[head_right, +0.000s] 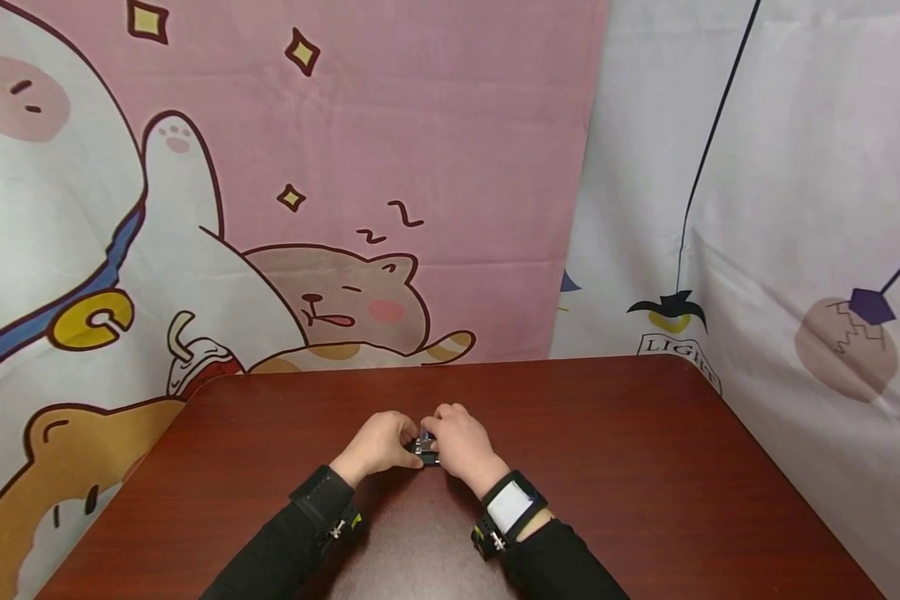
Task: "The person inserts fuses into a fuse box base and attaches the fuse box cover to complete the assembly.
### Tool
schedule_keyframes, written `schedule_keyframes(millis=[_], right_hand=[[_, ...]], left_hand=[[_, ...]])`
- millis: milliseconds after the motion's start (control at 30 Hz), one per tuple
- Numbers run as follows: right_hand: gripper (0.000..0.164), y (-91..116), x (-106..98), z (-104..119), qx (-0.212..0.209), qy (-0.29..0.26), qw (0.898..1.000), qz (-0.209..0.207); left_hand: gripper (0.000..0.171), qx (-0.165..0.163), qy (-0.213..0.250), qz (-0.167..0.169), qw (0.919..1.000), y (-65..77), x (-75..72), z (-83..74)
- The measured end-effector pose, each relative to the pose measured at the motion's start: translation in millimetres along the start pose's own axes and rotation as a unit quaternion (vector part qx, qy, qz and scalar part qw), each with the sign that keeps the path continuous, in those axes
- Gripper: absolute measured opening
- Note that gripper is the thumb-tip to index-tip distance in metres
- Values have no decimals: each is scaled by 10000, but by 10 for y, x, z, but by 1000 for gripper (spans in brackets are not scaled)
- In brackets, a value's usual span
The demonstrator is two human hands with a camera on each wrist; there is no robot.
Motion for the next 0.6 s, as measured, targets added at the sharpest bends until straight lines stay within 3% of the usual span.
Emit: schedule_keyframes(millis=[600], right_hand=[[33,-14,26,-10,18,-105,9998,163]], left_hand=[[30,-36,-59,16,10000,-1,2,-1]])
Point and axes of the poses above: each hand's wrist, its own y-axis away from the middle knuckle, its own x-axis out of the palm, z = x × y, the point moved 10 cm from there along -y, towards the middle knuckle, and after that the axes turned 2 degrees about -y, right-handed, at the moved point
